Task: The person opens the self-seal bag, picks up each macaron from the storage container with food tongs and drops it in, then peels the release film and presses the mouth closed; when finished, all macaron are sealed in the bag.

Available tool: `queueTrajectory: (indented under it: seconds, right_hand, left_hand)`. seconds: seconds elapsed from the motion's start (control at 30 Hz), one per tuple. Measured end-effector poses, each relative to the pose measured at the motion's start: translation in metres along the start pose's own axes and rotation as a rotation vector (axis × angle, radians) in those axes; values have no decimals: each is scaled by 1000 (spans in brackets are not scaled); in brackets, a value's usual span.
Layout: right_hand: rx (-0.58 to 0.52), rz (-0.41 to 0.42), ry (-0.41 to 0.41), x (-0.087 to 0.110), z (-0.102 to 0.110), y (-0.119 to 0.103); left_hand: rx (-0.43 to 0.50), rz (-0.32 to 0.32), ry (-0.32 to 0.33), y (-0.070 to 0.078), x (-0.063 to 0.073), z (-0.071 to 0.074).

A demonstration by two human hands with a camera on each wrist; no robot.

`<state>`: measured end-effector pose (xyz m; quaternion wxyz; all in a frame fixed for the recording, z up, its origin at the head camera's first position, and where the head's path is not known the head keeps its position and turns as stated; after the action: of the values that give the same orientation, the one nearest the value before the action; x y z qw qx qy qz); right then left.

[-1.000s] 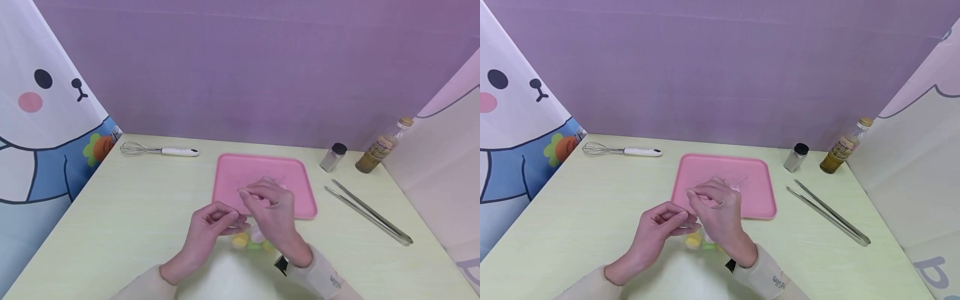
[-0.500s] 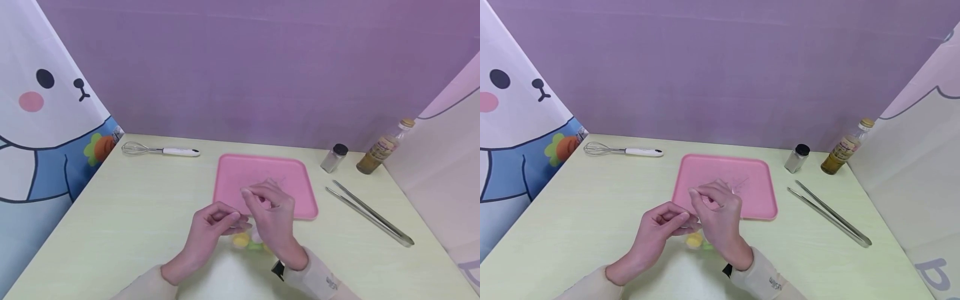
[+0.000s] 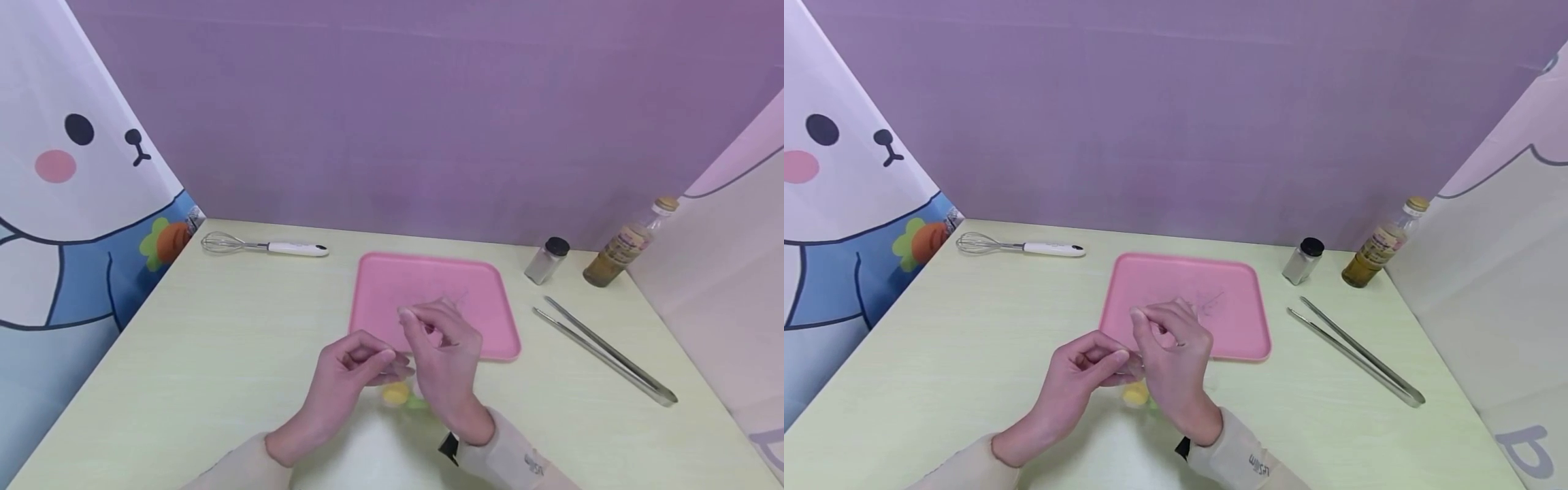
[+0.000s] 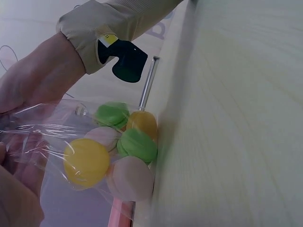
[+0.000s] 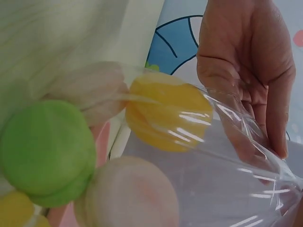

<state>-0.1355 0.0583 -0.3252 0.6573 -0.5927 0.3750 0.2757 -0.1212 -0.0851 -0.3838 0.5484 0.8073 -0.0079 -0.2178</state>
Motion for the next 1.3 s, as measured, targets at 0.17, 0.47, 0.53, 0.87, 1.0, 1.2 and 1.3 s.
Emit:
queueTrajectory:
  seconds: [0.17,0.47,0.53,0.87,1.0,1.2,1.3]
  right_hand:
    - [-35,-12,23,-5,4,-1]
    - [-19,-53,-21,-6,7,1]
    - [-23,-69,-18,-7,8,2]
    - [-88,-77,53,-16,19,-1]
    - [-132,-88,88,-21,26,-3]
    - [-182,-117,141,-29,38,-5]
    - [-179,-120,166,-34,45,-6]
  left_hand:
    - [21,16,-20,-4,1,-2]
    - [2,20,23,-7,4,-2]
    - [-10,13,35,-6,4,-2]
    - [-45,24,97,-1,2,1]
    - [-47,20,98,0,2,2]
    - [-33,33,104,0,2,3]
    - [-36,36,112,1,2,3]
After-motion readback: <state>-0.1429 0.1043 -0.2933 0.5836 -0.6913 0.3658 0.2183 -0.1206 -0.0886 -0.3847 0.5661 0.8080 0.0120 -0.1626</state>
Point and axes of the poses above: each hand's wrist, its own x-axis away from the middle knuckle, its own z-axis out of the back of the hand, y = z × x, the point moved 4 cm from there along -x, towards the middle knuckle, and after that the axes turned 1 degree about x, right-handed, at the moved point
